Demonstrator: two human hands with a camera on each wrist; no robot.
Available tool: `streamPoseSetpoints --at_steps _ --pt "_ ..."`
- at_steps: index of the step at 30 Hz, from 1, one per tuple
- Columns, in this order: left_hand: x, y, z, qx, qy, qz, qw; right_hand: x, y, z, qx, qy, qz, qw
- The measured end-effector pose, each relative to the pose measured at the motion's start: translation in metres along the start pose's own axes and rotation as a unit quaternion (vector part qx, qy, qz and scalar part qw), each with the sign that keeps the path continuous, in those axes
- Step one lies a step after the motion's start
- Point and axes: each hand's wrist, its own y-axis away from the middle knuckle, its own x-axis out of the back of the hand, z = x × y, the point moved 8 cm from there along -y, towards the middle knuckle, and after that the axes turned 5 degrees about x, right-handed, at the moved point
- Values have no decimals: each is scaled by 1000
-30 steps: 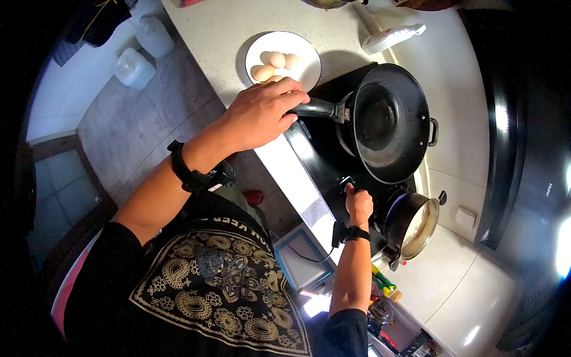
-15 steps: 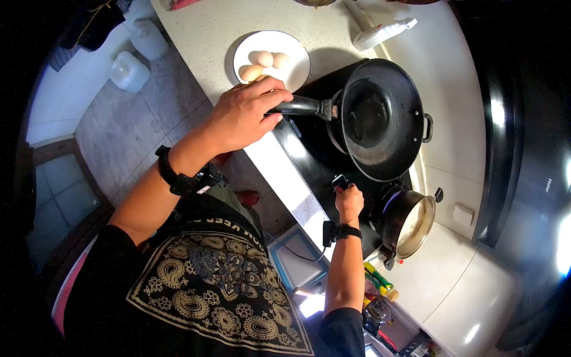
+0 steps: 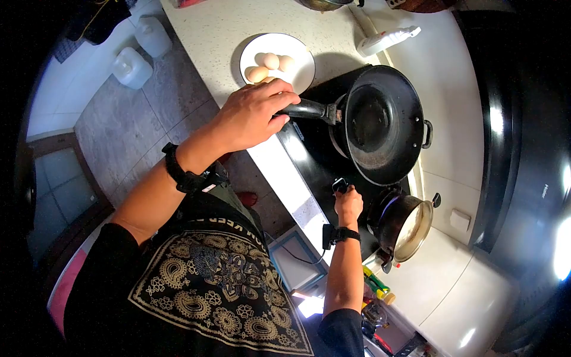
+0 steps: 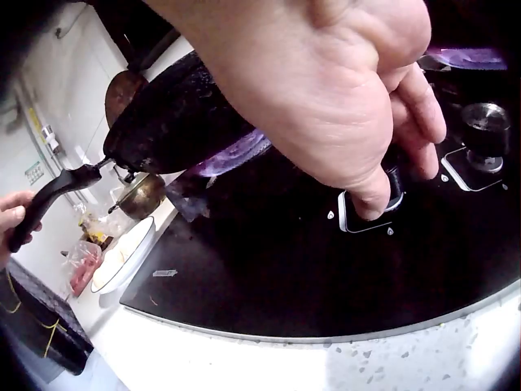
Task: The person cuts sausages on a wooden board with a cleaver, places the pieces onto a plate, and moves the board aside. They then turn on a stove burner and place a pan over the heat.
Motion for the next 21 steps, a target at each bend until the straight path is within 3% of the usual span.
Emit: streamPoseSetpoints --at_steps 13,21 --pt "-2 0 -3 -10 4 11 1000 0 2 0 48 0 58 997" --pt "0 0 0 -1 -3 8 1000 2 3 -1 7 -6 21 1000"
